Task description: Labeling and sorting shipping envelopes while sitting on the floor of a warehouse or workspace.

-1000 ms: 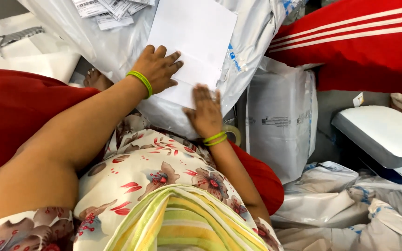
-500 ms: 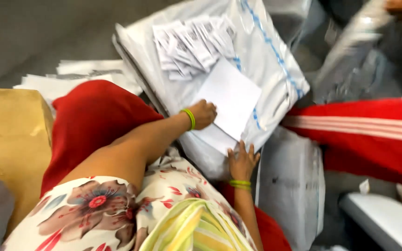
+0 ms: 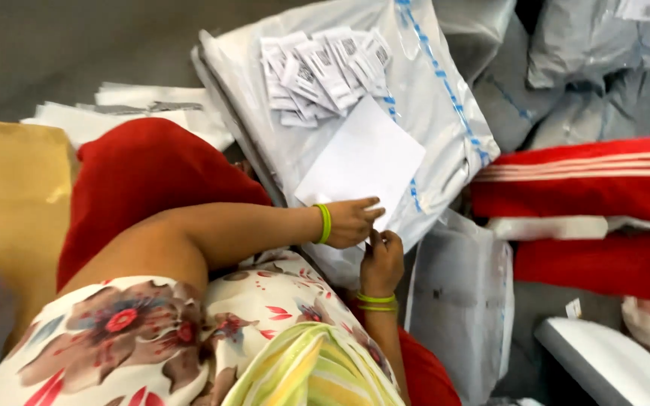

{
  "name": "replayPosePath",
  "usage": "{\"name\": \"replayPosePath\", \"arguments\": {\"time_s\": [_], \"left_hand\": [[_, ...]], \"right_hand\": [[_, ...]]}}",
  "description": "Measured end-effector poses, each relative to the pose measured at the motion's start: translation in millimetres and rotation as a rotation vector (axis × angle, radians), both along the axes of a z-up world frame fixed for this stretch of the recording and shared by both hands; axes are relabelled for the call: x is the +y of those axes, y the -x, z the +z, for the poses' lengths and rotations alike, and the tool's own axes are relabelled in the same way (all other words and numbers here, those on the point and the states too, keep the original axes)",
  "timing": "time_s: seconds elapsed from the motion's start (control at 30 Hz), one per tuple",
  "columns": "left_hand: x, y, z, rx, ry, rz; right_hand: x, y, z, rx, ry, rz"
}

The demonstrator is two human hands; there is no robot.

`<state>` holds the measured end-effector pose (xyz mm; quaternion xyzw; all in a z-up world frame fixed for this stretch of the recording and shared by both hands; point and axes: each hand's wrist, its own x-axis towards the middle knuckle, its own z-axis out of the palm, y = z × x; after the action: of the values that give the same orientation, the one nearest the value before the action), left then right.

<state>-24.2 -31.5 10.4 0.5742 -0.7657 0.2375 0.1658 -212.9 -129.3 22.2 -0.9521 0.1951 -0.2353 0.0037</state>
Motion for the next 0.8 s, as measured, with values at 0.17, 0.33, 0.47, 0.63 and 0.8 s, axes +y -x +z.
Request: {"name": "replayPosePath", "arguments": {"time_s": [0.17, 0.33, 0.47, 0.63, 0.8], "left_hand": [[-2, -38, -6, 0.137, -0.154, -0.059], [4, -74, -19, 0.598, -0.396, 0.227], [-4, -39, -37, 1.048, -0.446, 0.198], [-8, -28, -20, 1.663, -0.578, 0.324], [-20, -107, -14, 1.987, -0.215, 0.458]], "right_hand": [[-25, 19, 2, -0.004, -0.054, 0.009], [-82, 54, -38, -0.242, -0.574, -0.258], [-48, 14, -41, -0.538, -1.371, -0.214], [-12, -41, -24, -0.555, -1.578, -0.138], [-31, -18, -34, -0.602, -1.679, -0.203]]}}
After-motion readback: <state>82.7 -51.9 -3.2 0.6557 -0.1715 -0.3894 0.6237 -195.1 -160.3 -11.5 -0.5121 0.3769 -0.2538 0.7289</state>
